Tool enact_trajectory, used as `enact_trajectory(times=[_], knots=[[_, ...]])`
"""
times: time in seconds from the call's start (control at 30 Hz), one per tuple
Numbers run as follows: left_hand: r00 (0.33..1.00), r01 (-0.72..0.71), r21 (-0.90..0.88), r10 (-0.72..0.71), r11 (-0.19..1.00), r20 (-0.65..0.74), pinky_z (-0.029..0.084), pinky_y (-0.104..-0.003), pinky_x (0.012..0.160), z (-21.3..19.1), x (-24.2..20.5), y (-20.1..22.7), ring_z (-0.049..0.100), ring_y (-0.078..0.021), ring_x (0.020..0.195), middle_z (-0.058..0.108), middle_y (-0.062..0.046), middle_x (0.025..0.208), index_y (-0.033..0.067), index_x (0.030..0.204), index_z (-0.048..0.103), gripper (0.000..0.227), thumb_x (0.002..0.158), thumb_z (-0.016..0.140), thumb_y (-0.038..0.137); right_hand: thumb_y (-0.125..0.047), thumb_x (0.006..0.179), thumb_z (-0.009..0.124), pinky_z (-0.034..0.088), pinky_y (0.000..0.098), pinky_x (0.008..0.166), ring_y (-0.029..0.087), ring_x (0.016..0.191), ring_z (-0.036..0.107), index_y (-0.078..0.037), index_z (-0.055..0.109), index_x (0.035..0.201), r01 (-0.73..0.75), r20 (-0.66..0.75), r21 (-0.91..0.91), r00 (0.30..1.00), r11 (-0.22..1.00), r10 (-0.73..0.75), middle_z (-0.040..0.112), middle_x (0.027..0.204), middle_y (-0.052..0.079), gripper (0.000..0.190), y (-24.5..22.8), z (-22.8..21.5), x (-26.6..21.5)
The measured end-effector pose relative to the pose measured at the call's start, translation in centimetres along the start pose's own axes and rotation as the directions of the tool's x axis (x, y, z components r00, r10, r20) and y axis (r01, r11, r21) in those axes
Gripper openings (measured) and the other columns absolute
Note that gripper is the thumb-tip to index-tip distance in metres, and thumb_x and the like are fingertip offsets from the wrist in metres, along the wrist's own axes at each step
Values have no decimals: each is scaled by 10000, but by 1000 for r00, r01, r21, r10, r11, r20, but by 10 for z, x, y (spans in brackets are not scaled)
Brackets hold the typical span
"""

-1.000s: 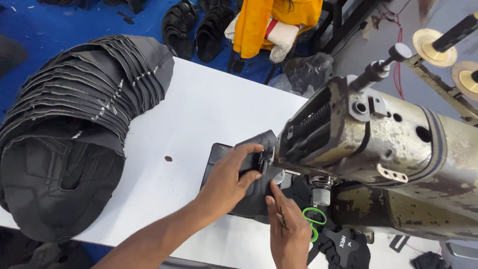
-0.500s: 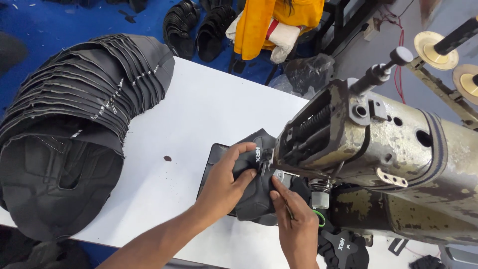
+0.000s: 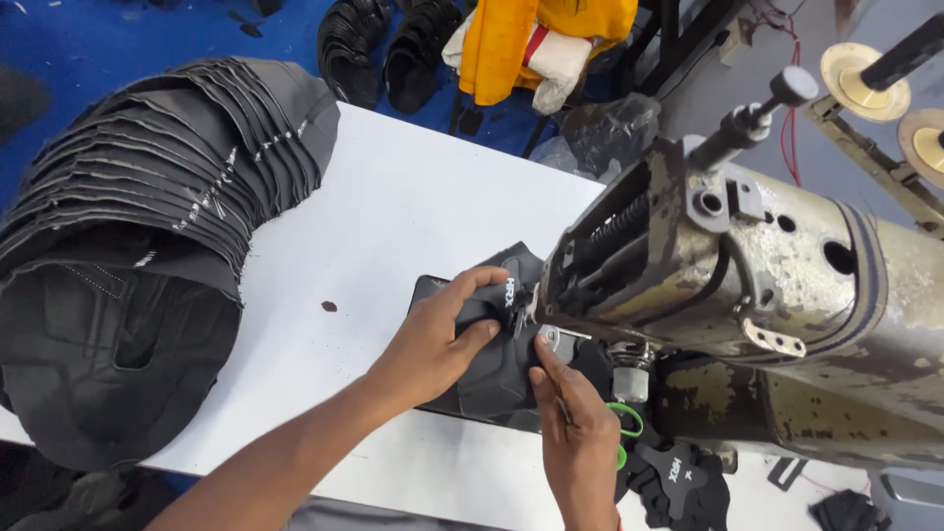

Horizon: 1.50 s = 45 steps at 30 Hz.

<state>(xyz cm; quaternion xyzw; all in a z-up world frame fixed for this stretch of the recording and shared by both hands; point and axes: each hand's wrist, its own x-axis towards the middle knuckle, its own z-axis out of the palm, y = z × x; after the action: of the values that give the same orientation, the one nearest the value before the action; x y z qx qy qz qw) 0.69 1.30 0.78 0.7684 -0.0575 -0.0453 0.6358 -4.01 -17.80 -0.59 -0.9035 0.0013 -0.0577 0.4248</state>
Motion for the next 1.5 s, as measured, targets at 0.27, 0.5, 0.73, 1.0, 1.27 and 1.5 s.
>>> enact_trajectory(times=[0.27, 0.5, 0.73, 1.0, 1.27, 1.5], knots=[[874, 342, 739, -485, 581, -24, 558, -376, 914, -27, 23, 63, 738, -284, 1026, 765, -168, 1054, 203, 1436, 495, 347, 1135, 415, 357, -112, 939, 686, 444, 234, 557, 69, 628, 496, -77, 712, 1289, 31, 3, 68, 999, 997, -32, 616, 705, 48, 352, 8, -1, 4], [756, -654, 281, 593, 703, 277, 502, -432, 947, -17, 98, -29, 633, -349, 1124, 693, -177, 1178, 34, 1198, 651, 280, 1024, 613, 250, -131, 949, 684, 502, 247, 659, 69, 756, 595, -39, 732, 1236, 132, 24, 134, 990, 982, -136, 699, 839, 47, 306, 18, -15, 18], [951, -303, 423, 242, 854, 192, 502, -439, 730, -28, 66, -10, 664, -315, 809, 695, -152, 820, 30, 882, 678, 298, 972, 648, 313, -133, 915, 810, 496, 327, 655, 154, 764, 642, -56, 752, 1045, 61, -238, -236, 964, 970, -118, 689, 995, 95, 161, 28, -30, 15], [971, -42, 414, -60, 909, 232, 495, -429, 672, -39, 47, 8, 680, -307, 729, 679, -139, 743, 86, 1078, 617, 353, 898, 690, 381, -1, 640, 824, 524, 308, 549, 147, 629, 640, -233, 742, 1255, 451, 65, -448, 878, 772, -475, 654, 1275, 75, 663, 27, -9, 0], [789, -60, 280, -126, 958, 601, 548, -362, 753, -47, 73, 4, 736, -220, 795, 779, -97, 831, -11, 949, 743, 405, 679, 880, 259, -21, 722, 827, 492, 319, 551, 151, 623, 619, -227, 713, 1290, 547, 58, -528, 786, 650, -615, 641, 1331, 76, 615, 26, -5, 3], [795, 16, 381, -243, 924, 556, 537, -345, 799, -47, 70, 20, 738, -210, 852, 787, -85, 907, 30, 989, 733, 400, 656, 871, 204, -21, 693, 826, 500, 312, 544, 142, 604, 615, -238, 726, 1284, 496, 16, -526, 818, 691, -575, 650, 1319, 61, 637, 24, 0, -1]])
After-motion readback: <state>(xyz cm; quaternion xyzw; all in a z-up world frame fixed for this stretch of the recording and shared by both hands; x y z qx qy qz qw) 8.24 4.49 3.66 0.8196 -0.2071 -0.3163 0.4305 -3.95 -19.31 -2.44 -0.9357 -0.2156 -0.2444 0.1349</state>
